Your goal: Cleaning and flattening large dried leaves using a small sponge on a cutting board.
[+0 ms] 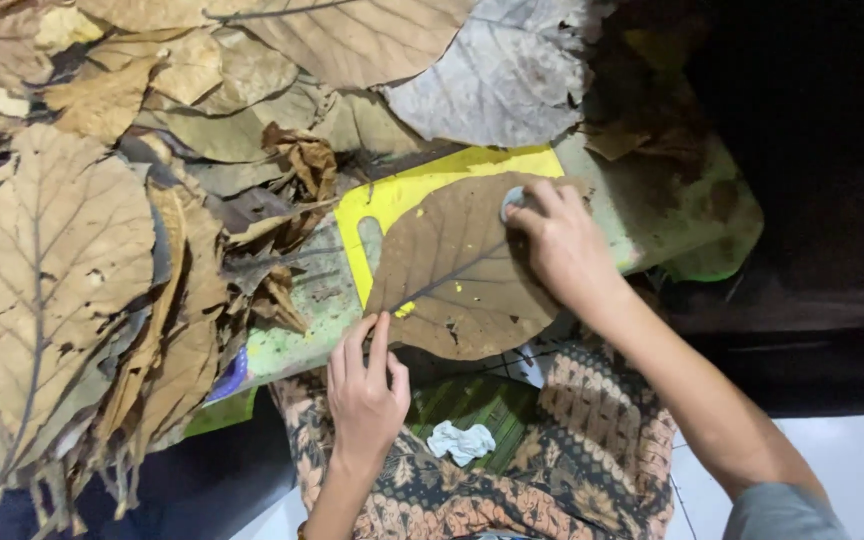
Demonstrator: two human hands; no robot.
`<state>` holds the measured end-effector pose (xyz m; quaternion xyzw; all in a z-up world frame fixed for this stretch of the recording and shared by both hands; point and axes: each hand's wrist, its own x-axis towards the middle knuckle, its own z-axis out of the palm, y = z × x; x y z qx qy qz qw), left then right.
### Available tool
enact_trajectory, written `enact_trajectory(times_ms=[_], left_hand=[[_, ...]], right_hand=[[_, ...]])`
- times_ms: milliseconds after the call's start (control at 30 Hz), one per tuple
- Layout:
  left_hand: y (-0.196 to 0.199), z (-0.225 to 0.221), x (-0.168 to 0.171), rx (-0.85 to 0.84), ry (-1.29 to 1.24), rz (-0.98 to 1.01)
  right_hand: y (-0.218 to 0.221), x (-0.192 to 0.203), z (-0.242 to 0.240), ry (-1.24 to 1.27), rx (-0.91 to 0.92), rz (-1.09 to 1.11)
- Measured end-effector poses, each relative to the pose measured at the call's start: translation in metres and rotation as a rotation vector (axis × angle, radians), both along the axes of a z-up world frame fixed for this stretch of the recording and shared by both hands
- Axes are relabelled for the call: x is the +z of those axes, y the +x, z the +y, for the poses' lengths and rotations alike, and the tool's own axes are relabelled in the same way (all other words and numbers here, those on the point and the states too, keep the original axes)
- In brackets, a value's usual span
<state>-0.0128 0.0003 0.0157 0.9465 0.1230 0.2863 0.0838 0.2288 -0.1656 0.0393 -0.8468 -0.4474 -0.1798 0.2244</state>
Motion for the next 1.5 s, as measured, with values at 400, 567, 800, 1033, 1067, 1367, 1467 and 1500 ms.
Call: enact_trajectory(times_ms=[400,567,800,1033,1067,1367,1467,1500], left_hand=[[-0.002,0.002,0.007,-0.053,-0.048,-0.049],[-0.001,0.001,0.013,-0.06,-0.089,-0.058],[0.003,0.008,0.009,-0.032,-0.085,-0.04],[0.002,0.007,0.019,-0.035,-0.167,-0.004],[0.004,0.011,0.015,-0.029,-0.161,-0.017],[0.011,0.01,0.026,0.119,-0.154,0.128],[0.019,0.016,0.039,0.159,-0.373,0.203],[0.024,0.019,0.047,0.169,-0.54,0.246]], right_hand=[[0.048,-0.01,-0.009,0.013,-0.138,-0.065],[-0.008,0.032,-0.003,0.059,-0.065,-0.083],[-0.044,-0.006,-0.013,-0.106,0.047,-0.098],[-0.001,-0.012,-0.039,-0.046,-0.233,-0.046],[0.0,-0.013,-0.038,-0.019,-0.231,-0.064],[-0.009,-0.023,-0.038,0.039,-0.256,-0.143],[-0.009,-0.028,-0.038,0.05,-0.252,-0.131],[-0.007,-0.029,-0.037,0.064,-0.245,-0.11]])
